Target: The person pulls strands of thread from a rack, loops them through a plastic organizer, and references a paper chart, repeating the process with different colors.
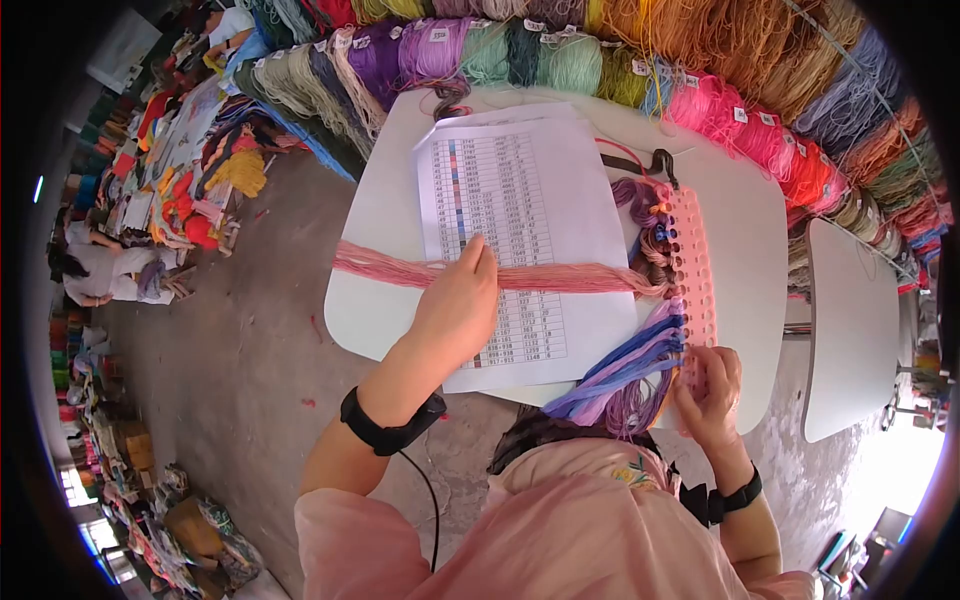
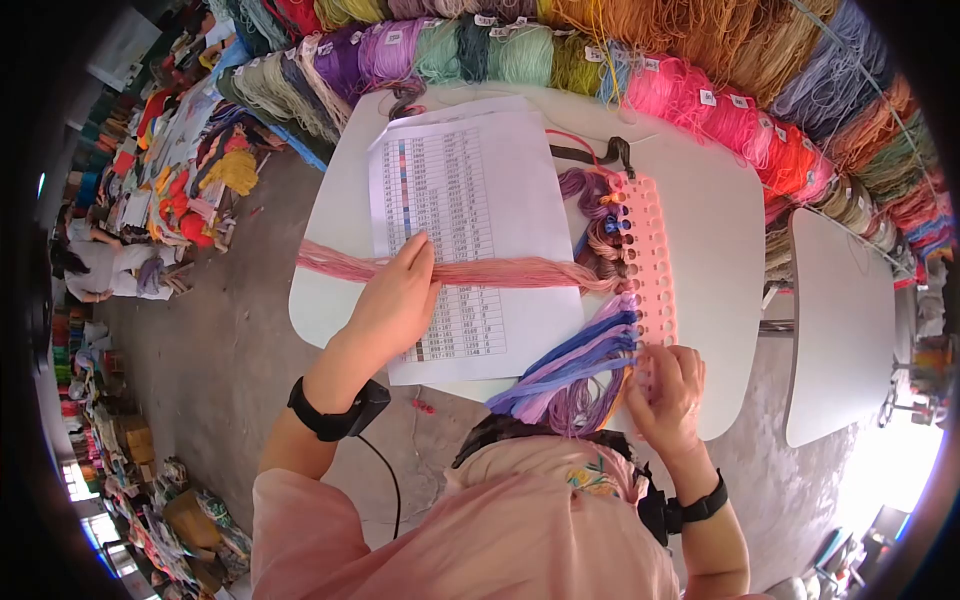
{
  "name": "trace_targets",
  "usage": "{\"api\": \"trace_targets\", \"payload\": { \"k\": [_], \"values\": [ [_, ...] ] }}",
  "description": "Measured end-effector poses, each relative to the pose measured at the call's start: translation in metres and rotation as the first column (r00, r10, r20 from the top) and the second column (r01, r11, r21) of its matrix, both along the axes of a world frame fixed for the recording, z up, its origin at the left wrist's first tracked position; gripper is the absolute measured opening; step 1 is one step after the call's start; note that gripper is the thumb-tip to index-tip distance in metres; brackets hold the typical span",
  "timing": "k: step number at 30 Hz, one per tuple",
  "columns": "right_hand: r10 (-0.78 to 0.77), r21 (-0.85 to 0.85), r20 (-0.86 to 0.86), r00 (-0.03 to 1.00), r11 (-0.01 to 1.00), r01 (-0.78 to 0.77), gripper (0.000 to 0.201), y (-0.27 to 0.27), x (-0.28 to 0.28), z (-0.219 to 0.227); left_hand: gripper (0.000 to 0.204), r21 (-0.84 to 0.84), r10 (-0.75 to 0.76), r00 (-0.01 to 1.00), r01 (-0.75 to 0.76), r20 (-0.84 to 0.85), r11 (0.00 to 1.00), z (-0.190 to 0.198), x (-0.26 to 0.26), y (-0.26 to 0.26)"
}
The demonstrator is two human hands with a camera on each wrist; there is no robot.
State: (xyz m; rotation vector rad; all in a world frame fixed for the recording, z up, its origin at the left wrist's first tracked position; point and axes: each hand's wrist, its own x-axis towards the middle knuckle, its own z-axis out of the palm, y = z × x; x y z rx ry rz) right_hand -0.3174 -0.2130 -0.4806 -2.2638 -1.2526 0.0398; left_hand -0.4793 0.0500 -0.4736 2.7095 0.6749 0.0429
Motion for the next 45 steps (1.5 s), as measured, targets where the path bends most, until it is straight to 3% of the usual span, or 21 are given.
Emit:
{"api": "trace_targets", "payload": {
  "k": [5, 8, 13, 17, 19, 21, 22, 23, 24, 25, 27, 29, 32, 33, 37, 41, 45],
  "values": [
    [0.011, -0.027, -0.022, 1.0, 1.0, -0.011, 0.035, 0.003, 0.002, 0.006, 0.04, 0.044, -0.05, 0.997, 0.047, 0.051, 0.998, 0.003, 0.001, 0.003],
    [0.031, -0.03, -0.066, 0.997, 0.999, -0.033, 0.035, 0.002, 0.004, 0.009, 0.042, -0.042, -0.005, 1.0, 0.006, 0.01, 0.999, 0.005, 0.001, 0.003],
    [0.042, 0.072, -0.114, 0.993, 0.997, -0.034, 0.035, -0.02, 0.006, 0.018, 0.04, -0.014, 0.021, 0.999, -0.022, -0.028, 1.0, 0.008, 0.004, -0.003],
    [-0.02, 0.148, -0.098, 0.995, 0.988, 0.035, 0.034, -0.068, 0.009, 0.028, 0.035, 0.105, -0.003, 1.0, 0.005, -0.014, 0.994, 0.005, 0.004, -0.007],
    [-0.034, 0.18, -0.093, 0.995, 0.982, 0.05, 0.033, -0.099, 0.011, 0.03, 0.03, 0.077, 0.023, 0.999, -0.025, 0.03, 0.997, 0.003, 0.004, -0.01],
    [-0.064, 0.191, -0.037, 0.997, 0.979, 0.07, 0.032, -0.141, 0.016, 0.03, 0.027, 0.139, -0.041, 0.999, 0.036, 0.03, 0.99, -0.001, -0.001, -0.009],
    [-0.087, 0.207, -0.071, 0.994, 0.973, 0.1, 0.031, -0.166, 0.018, 0.029, 0.027, 0.124, -0.014, 0.999, 0.019, -0.039, 0.992, 0.006, -0.001, -0.016],
    [-0.059, 0.206, -0.047, 0.997, 0.976, 0.068, 0.03, -0.193, 0.024, 0.03, 0.028, 0.212, -0.049, 0.99, 0.076, -0.132, 0.974, 0.005, -0.007, -0.017],
    [-0.049, 0.218, -0.045, 0.998, 0.974, 0.057, 0.03, -0.222, 0.032, 0.029, 0.03, 0.212, 0.004, 0.997, 0.012, -0.073, 0.977, 0.001, -0.01, -0.022],
    [-0.087, 0.227, -0.076, 0.993, 0.969, 0.102, 0.028, -0.251, 0.038, 0.028, 0.034, 0.223, -0.003, 0.999, 0.011, -0.037, 0.975, 0.01, -0.008, -0.037],
    [-0.132, 0.268, -0.101, 0.986, 0.951, 0.155, 0.025, -0.312, 0.051, 0.025, 0.038, 0.156, -0.029, 0.973, 0.066, -0.229, 0.986, 0.059, 0.02, -0.089],
    [-0.204, 0.295, -0.156, 0.967, 0.924, 0.242, 0.021, -0.371, 0.061, 0.019, 0.029, 0.122, -0.113, 0.97, 0.142, -0.214, 0.982, 0.098, 0.046, -0.15],
    [-0.229, 0.32, -0.247, 0.942, 0.898, 0.302, 0.017, -0.436, 0.084, 0.021, 0.024, -0.156, -0.26, 0.952, 0.236, -0.163, 0.959, 0.134, 0.102, -0.213],
    [-0.229, 0.32, -0.275, 0.934, 0.894, 0.314, 0.016, -0.45, 0.092, 0.023, 0.023, -0.105, -0.316, 0.929, 0.301, -0.19, 0.948, 0.145, 0.122, -0.233],
    [-0.115, 0.351, -0.396, 0.911, 0.898, 0.266, 0.015, -0.469, 0.121, 0.047, 0.021, -0.01, -0.476, 0.846, 0.488, -0.24, 0.873, 0.201, 0.201, -0.333],
    [0.1, 0.453, -0.229, 0.968, 0.891, 0.015, 0.013, -0.458, 0.174, 0.05, 0.02, 0.105, -0.672, 0.703, 0.705, -0.233, 0.702, 0.248, 0.262, -0.401],
    [0.156, 0.476, -0.195, 0.968, 0.878, -0.045, 0.012, -0.45, 0.231, 0.071, 0.019, 0.126, -0.76, 0.633, 0.774, -0.149, 0.62, 0.277, 0.328, -0.444]
  ]
}}
